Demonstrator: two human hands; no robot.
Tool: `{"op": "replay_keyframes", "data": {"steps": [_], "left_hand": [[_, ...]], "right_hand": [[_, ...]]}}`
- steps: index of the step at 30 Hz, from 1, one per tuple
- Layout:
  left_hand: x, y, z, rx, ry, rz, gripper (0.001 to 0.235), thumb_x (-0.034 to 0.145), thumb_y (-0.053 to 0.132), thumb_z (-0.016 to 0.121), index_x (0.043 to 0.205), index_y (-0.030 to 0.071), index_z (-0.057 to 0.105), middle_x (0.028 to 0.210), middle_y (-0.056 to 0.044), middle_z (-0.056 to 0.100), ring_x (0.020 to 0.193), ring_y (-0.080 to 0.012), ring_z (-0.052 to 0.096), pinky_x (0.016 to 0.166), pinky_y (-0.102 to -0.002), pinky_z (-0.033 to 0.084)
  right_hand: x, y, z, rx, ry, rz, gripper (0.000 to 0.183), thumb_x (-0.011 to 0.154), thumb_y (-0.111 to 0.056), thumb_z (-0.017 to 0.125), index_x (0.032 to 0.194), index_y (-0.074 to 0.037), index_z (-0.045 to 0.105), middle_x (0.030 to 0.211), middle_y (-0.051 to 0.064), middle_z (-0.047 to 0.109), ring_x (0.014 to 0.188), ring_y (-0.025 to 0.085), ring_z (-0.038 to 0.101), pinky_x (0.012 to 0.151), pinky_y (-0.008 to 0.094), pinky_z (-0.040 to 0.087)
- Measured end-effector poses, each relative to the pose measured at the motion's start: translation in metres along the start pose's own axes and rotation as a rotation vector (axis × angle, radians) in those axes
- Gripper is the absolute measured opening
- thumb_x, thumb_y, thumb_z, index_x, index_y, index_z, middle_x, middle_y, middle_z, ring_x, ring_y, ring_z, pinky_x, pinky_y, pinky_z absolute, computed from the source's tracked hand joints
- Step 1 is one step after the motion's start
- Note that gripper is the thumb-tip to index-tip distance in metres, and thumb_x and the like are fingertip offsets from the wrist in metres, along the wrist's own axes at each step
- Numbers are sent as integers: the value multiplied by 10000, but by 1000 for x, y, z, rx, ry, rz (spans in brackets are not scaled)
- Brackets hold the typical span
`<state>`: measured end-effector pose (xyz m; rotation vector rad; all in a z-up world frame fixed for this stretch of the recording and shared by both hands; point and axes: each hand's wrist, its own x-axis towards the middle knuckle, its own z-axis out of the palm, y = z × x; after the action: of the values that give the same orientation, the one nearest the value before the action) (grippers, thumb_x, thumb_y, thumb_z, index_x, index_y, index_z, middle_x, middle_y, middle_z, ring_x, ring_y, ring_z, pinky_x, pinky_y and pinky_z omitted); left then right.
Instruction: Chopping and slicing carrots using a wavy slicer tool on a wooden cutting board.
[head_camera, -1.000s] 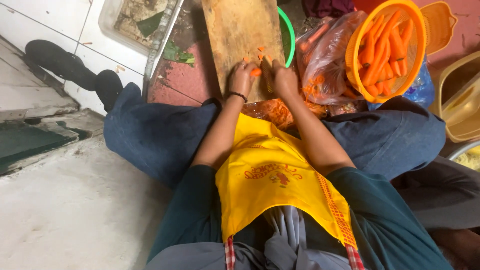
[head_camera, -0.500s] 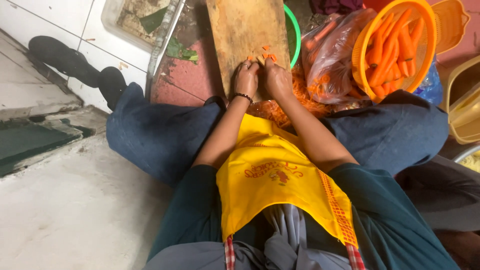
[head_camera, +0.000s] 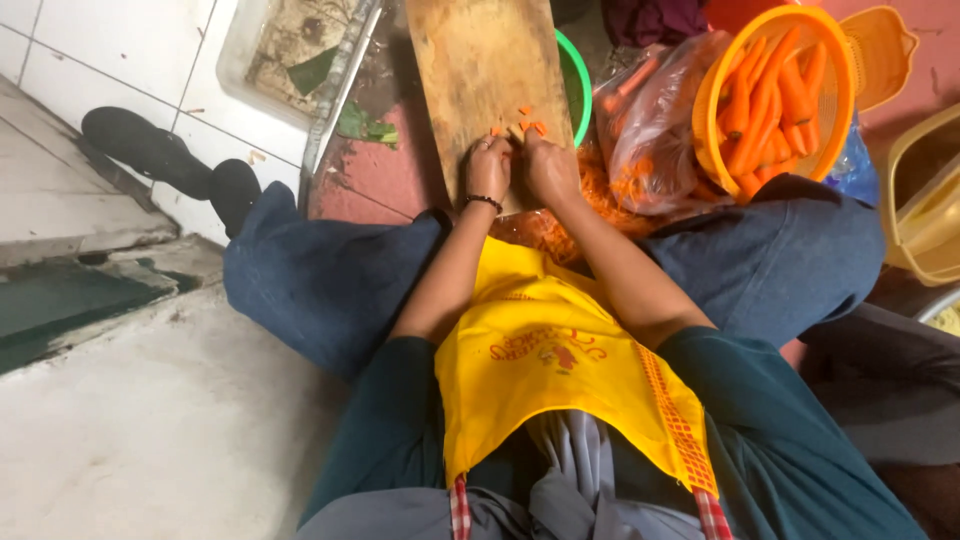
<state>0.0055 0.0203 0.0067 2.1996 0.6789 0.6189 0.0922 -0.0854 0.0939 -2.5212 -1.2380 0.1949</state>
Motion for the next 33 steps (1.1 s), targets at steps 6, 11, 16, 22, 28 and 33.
{"op": "replay_keyframes", "data": {"steps": [6,11,16,22,28,33], "left_hand": [[-8,-1,-3,12,59,-32,139,744,-45,659,836,57,640,911,-186,631,893,-410,617,779,-488,512],[3,7,-10,-31,44,-82,111,801,-57,652,842,43,624,866,-202,612,841,-419,613,730,-493,507],[-9,-13,4,2,60,-41,129,748,-58,659,825,33,609,877,-199,631,868,-436,611,754,-513,506],[-4,-8,-1,-45,105,-63,134,741,-54,651,820,52,672,847,-188,645,858,-414,639,752,-498,525],[4,-44,15,55,147,-137,99,803,-1,672,842,89,688,880,-157,656,886,-355,650,786,-455,542],[33,-44,-52,416,316,-386,353,698,223,773,1040,146,731,1196,-142,556,1135,-361,503,924,-524,463]], "right_hand": [[-6,-5,13,-27,-47,29,238,944,-291,633,967,-64,566,738,235,708,703,430,703,718,526,521],[2,7,19,-33,42,-25,163,957,-195,608,1013,-48,564,740,230,696,682,433,693,582,537,512],[-7,10,48,1,21,-28,136,937,-166,618,994,-57,560,732,233,685,672,436,683,569,541,511],[0,-9,19,42,-46,26,175,935,-208,612,997,-53,558,705,233,689,656,437,686,574,551,519],[1,9,36,49,-17,16,199,982,-226,616,1056,-51,557,776,239,697,714,457,687,618,567,525],[6,-8,6,236,-60,31,254,927,-207,653,1045,-17,531,870,274,683,785,466,678,686,562,532]]}}
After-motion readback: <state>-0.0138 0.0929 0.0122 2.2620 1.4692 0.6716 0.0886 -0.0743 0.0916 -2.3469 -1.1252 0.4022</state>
